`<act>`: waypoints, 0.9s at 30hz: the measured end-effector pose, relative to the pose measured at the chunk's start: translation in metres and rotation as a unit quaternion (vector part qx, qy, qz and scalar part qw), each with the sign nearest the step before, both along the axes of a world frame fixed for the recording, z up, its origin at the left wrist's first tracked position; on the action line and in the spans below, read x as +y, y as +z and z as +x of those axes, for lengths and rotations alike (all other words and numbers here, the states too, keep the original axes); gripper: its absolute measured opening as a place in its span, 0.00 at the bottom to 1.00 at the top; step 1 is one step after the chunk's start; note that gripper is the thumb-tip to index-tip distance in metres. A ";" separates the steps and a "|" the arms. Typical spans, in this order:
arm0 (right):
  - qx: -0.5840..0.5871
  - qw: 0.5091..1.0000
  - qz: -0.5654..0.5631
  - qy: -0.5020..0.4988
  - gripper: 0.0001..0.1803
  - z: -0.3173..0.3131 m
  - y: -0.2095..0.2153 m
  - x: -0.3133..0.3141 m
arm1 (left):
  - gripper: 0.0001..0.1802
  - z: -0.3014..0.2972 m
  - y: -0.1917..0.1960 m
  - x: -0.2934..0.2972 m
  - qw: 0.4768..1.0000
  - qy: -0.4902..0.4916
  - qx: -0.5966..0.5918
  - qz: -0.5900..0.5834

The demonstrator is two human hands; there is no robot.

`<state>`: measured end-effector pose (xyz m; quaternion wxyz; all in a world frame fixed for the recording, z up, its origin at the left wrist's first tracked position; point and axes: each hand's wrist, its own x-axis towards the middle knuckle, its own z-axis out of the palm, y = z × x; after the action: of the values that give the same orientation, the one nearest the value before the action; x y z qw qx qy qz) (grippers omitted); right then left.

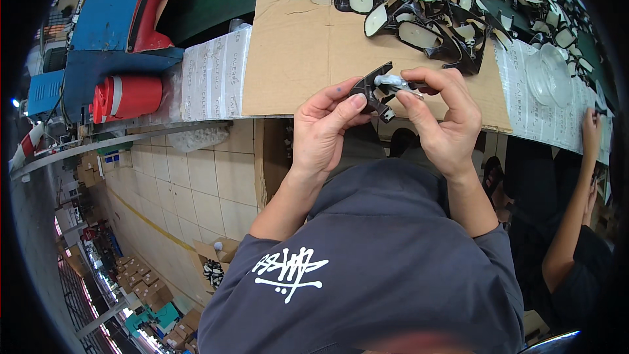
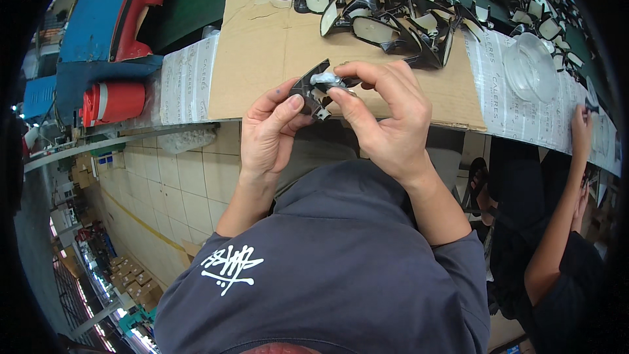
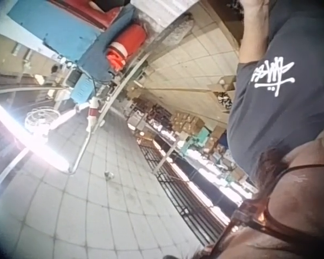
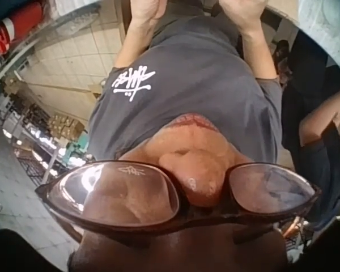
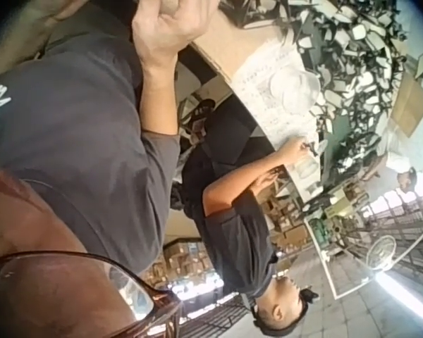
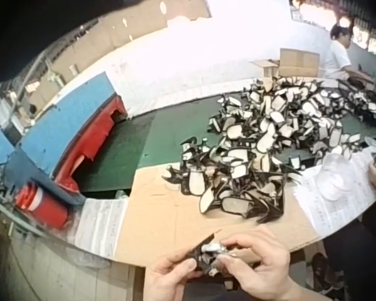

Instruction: Assembling small black plastic shoe components by snapping pieces together by hand at a workbench.

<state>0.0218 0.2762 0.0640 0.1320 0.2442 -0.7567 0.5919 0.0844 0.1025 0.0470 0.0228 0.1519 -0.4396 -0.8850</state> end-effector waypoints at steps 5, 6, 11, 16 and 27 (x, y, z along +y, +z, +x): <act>0.008 1.000 0.000 -0.014 0.12 -0.005 -0.002 0.003 | 0.15 0.001 -0.001 -0.001 1.000 -0.001 0.001 -0.024; 0.007 1.000 -0.005 -0.015 0.12 -0.005 -0.002 0.003 | 0.15 0.001 -0.002 -0.001 1.000 -0.001 0.000 -0.023; -0.025 0.999 -0.016 -0.015 0.12 -0.008 -0.004 0.005 | 0.15 0.002 -0.006 -0.006 0.999 -0.007 0.010 -0.045; -0.106 0.992 -0.071 -0.020 0.11 -0.015 -0.013 0.010 | 0.15 0.006 -0.004 -0.009 1.000 -0.013 0.011 -0.016; -0.046 0.999 -0.016 0.024 0.12 0.014 -0.002 0.000 | 0.14 0.001 -0.004 -0.004 1.000 0.021 0.000 0.014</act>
<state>0.0357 0.2760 0.0618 0.0872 0.2323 -0.7463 0.6176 0.0852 0.0984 0.0427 0.0394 0.1615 -0.4241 -0.8902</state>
